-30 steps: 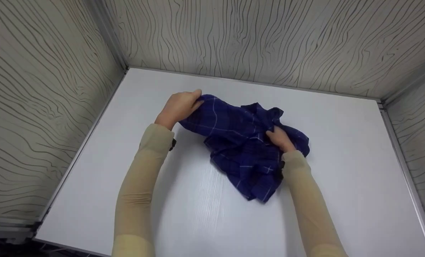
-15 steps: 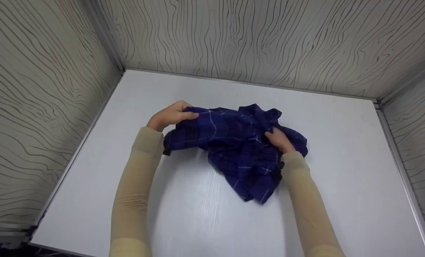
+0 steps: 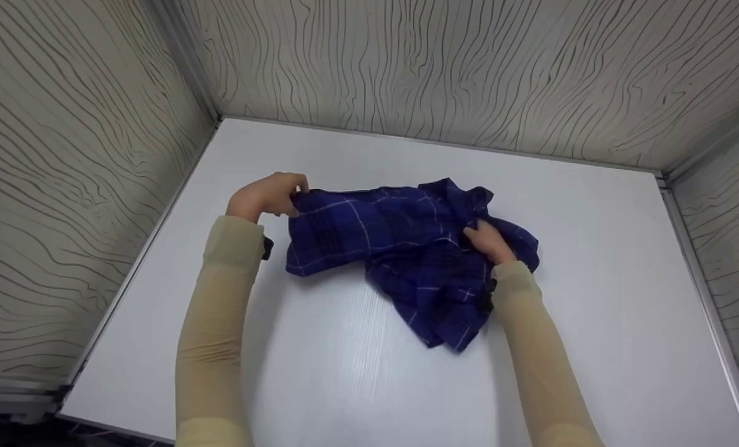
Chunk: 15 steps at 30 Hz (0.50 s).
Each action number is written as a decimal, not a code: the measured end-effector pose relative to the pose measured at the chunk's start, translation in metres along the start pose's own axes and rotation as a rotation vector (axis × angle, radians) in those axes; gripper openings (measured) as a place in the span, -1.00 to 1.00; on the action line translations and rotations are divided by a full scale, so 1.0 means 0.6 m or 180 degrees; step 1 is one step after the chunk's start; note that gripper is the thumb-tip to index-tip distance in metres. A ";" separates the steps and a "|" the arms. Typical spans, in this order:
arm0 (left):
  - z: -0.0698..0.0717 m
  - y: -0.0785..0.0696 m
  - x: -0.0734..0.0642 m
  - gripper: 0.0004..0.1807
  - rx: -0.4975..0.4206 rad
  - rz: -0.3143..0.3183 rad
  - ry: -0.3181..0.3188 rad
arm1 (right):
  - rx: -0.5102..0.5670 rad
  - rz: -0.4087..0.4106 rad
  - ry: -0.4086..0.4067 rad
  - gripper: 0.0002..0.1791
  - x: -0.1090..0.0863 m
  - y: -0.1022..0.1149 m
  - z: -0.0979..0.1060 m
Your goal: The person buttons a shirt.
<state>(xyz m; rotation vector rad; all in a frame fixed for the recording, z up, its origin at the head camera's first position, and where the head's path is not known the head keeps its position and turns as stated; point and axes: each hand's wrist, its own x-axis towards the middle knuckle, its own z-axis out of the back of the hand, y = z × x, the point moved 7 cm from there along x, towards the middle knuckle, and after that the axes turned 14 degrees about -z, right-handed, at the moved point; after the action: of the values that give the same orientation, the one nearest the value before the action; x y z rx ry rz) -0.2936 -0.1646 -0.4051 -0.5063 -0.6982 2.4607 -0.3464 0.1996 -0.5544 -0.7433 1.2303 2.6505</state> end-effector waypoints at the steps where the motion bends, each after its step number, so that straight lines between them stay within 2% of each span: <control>1: 0.000 0.002 -0.002 -0.71 0.0040 0.0008 0.0051 | -0.0007 -0.0004 -0.0002 -0.45 0.000 0.000 0.001; 3: -0.002 0.006 -0.005 -0.78 -0.0082 -0.0036 0.0113 | 0.0002 -0.0019 0.0011 -0.45 0.000 0.000 0.002; 5: -0.005 0.011 -0.010 -0.77 -0.0353 -0.0072 0.0147 | -0.0010 -0.0017 0.0011 -0.45 0.002 0.000 0.001; 7: -0.007 0.020 -0.019 -0.76 -0.0523 0.0060 0.0179 | -0.0034 -0.0033 0.0003 -0.45 0.002 0.000 -0.001; 9: -0.005 0.031 -0.031 -0.69 -0.0393 0.0334 0.0216 | -0.0067 -0.0024 0.0004 -0.45 0.003 0.001 -0.003; 11: 0.000 0.037 -0.042 -0.61 -0.0066 0.0533 0.0265 | -0.0075 -0.0022 -0.0008 -0.46 0.003 0.001 -0.003; 13: 0.007 0.039 -0.049 -0.60 0.0208 0.0614 0.0246 | -0.0068 -0.0011 -0.0020 -0.46 0.003 0.001 -0.003; 15: 0.011 0.039 -0.053 -0.71 0.0229 0.0583 0.0215 | -0.0039 -0.0011 -0.0019 -0.46 0.002 0.001 -0.002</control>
<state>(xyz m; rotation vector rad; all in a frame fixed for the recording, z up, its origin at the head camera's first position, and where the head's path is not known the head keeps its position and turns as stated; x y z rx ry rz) -0.2805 -0.2025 -0.4068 -0.6478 -0.5555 2.6141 -0.3469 0.1981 -0.5553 -0.7383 1.2113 2.6579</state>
